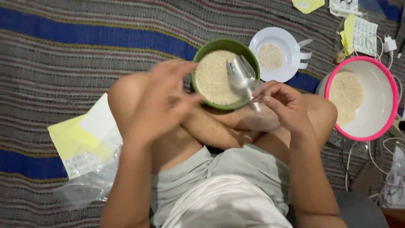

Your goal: Scooping rice from a bowl into small plastic bags while sitting on the floor.

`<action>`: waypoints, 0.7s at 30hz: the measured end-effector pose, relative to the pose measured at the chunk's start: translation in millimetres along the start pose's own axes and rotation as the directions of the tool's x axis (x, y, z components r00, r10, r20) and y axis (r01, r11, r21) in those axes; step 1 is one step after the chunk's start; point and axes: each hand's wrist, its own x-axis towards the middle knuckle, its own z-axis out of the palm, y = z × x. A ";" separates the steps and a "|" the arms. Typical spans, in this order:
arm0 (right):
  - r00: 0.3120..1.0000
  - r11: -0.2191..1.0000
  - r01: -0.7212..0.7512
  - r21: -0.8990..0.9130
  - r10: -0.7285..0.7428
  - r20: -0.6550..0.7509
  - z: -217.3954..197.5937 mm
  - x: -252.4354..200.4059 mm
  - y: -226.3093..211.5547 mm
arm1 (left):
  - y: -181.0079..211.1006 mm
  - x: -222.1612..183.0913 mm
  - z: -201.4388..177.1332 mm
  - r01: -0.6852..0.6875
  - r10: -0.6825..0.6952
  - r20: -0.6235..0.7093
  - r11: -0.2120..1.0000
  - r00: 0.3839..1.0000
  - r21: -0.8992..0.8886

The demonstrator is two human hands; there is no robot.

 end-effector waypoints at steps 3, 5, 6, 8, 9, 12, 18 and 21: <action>0.992 0.996 -0.001 -0.084 0.012 0.127 -1.7 23.7 -8.9 | -12.7 31.5 44.8 0.039 0.104 0.481 0.960 0.871 -0.278; 0.987 0.948 0.128 -0.292 -0.093 0.131 -3.8 40.6 -11.1 | -13.5 57.5 71.2 0.068 0.117 0.631 0.963 0.766 -0.261; 0.987 0.948 0.132 -0.289 -0.099 0.128 -7.1 48.1 -11.2 | -14.7 67.7 79.4 0.063 0.120 0.634 0.964 0.764 -0.258; 0.994 0.900 0.083 -0.429 -0.046 0.096 -14.9 64.2 -11.5 | -17.3 89.2 96.9 0.229 -0.062 0.787 0.968 0.614 -0.102; 0.994 0.900 0.088 -0.426 -0.053 0.093 -20.4 71.9 -7.7 | -22.5 96.7 104.8 0.222 -0.060 0.788 0.970 0.613 -0.099; 0.992 0.786 0.091 -0.611 -0.126 -0.014 -31.3 104.2 -3.3 | -47.6 120.1 134.3 0.300 -0.124 0.765 0.949 0.632 -0.094; 0.912 0.797 0.109 -0.594 -0.317 -0.258 -24.0 156.8 7.6 | -97.1 126.2 202.0 0.509 -0.454 0.267 0.838 0.850 -0.198; 0.964 0.938 0.011 -0.345 -0.102 -0.247 -12.6 165.3 26.3 | -108.5 100.8 231.9 0.554 -0.509 0.227 0.710 0.830 -0.434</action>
